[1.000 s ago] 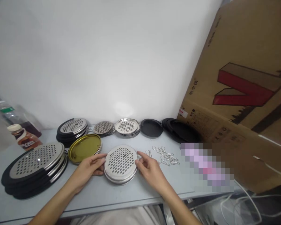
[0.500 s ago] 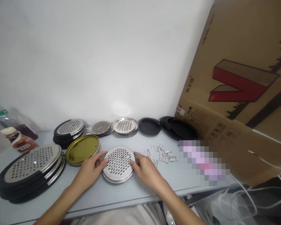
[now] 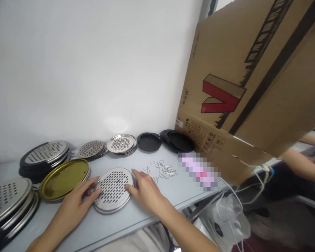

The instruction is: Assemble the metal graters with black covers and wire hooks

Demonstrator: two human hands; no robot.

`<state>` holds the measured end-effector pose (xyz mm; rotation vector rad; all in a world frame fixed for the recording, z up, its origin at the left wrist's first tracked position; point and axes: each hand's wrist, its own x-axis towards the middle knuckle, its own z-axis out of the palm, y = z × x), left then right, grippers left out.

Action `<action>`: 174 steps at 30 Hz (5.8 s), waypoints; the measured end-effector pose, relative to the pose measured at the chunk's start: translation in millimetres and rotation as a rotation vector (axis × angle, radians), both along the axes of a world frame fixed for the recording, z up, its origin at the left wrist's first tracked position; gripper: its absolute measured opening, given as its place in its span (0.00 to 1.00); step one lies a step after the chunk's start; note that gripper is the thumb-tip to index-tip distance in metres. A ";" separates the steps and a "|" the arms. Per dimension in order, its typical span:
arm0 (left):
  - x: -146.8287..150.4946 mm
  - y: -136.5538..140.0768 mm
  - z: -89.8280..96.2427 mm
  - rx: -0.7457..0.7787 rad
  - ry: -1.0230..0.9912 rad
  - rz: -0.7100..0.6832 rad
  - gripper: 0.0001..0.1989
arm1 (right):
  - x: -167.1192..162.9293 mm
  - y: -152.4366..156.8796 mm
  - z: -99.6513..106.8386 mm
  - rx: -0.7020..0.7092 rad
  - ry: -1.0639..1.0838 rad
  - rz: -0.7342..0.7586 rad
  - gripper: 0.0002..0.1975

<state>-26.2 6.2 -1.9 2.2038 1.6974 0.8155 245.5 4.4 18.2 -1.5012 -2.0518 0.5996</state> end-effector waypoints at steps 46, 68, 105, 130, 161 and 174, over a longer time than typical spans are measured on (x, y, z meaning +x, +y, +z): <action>2.3 -20.4 -6.8 -0.021 0.257 -0.191 0.38 | 3.7 -9.4 -7.2 0.167 -0.089 0.214 0.39; 0.7 -19.5 -6.3 0.019 0.263 -0.198 0.35 | 129.1 80.1 53.4 0.332 -0.425 -0.431 0.17; 2.1 -25.3 -0.5 -0.050 0.151 -0.215 0.40 | 91.9 35.8 39.3 0.413 -0.161 -0.333 0.16; -2.9 -21.5 5.2 -0.082 0.101 -0.174 0.38 | 69.8 22.6 20.3 0.338 -0.167 -0.377 0.17; -3.4 -22.0 8.6 -0.117 0.048 -0.212 0.35 | 14.0 3.8 -7.5 0.035 0.147 0.017 0.26; -2.2 -20.4 11.8 -0.049 0.025 -0.273 0.38 | 23.2 -10.7 -13.5 -0.057 0.134 0.083 0.48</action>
